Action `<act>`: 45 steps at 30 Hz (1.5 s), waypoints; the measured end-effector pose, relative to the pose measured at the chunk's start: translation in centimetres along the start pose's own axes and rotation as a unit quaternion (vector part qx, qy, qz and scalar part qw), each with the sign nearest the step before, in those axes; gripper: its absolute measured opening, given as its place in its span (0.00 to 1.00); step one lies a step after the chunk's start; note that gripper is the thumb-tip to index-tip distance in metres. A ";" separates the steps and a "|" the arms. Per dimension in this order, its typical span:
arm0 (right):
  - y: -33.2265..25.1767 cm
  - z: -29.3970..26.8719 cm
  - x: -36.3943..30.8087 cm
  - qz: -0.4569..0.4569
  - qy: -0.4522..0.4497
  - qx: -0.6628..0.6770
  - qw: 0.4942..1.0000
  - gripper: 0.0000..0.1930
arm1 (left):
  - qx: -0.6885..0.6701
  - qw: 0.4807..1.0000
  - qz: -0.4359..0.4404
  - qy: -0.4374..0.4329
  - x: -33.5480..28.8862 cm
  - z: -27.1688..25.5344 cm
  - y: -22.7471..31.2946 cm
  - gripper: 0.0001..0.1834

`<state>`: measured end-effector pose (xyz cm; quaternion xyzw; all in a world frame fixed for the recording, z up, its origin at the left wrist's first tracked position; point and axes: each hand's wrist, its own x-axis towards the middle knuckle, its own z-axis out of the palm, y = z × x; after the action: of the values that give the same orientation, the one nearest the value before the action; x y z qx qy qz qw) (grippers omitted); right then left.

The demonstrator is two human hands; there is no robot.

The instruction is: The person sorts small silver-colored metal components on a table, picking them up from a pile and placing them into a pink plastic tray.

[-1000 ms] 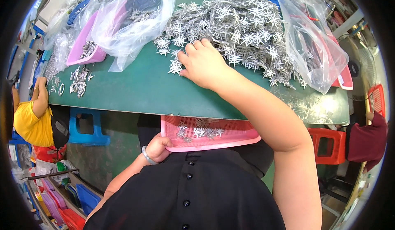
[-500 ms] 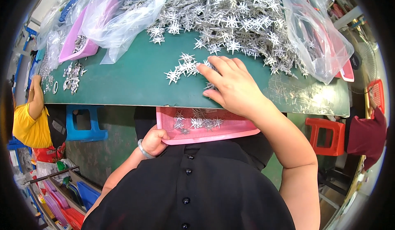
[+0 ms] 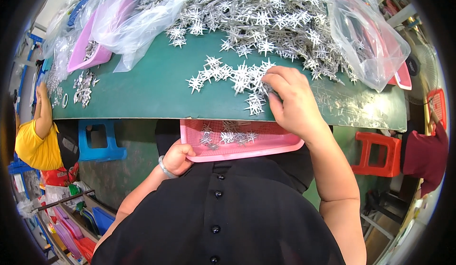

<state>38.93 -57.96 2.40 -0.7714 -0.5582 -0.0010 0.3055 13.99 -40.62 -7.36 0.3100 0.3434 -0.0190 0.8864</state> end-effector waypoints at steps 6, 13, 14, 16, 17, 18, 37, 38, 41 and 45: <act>-3.1 0.5 3.5 -0.070 -0.010 -0.008 0.997 0.20 | 0.006 1.000 0.003 0.002 0.3 -0.4 -0.4 0.28; -4.5 5.3 8.3 -0.172 -0.048 -0.097 0.979 0.14 | -0.028 0.999 -0.002 0.022 0.3 -0.2 -0.4 0.30; -4.5 5.6 8.6 -0.161 -0.089 -0.119 0.976 0.14 | -0.027 0.999 -0.003 0.020 0.2 -0.1 -0.3 0.30; -4.3 6.1 8.8 -0.168 -0.086 -0.135 0.973 0.09 | -0.030 0.999 -0.003 0.019 0.2 0.1 -0.2 0.29; -4.3 6.2 8.8 -0.192 -0.079 -0.131 0.969 0.07 | -0.028 1.000 -0.006 0.010 0.2 0.0 -0.3 0.29; -4.2 6.4 8.8 -0.216 -0.072 -0.129 0.965 0.06 | -0.026 0.999 -0.011 0.025 0.1 -0.2 -0.3 0.29; 2.9 -14.2 2.6 -0.016 0.220 -0.476 0.852 0.10 | 0.010 1.000 0.004 -0.011 0.2 0.0 0.0 0.34; 2.0 -12.8 2.9 -0.053 0.212 -0.414 0.884 0.10 | 0.009 1.000 0.004 -0.006 0.2 -0.1 0.0 0.34; -0.4 -7.1 1.9 -0.030 0.101 -0.170 0.980 0.11 | -0.014 1.000 -0.003 -0.016 0.2 -0.2 0.1 0.30; -1.5 -2.0 -0.8 -0.042 0.013 -0.066 0.997 0.10 | -0.007 1.000 0.003 -0.011 0.2 0.0 0.0 0.29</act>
<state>38.05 -59.34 4.45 -0.7657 -0.5848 -0.0601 0.2611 14.11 -40.61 -7.48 0.3050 0.3324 -0.0174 0.8923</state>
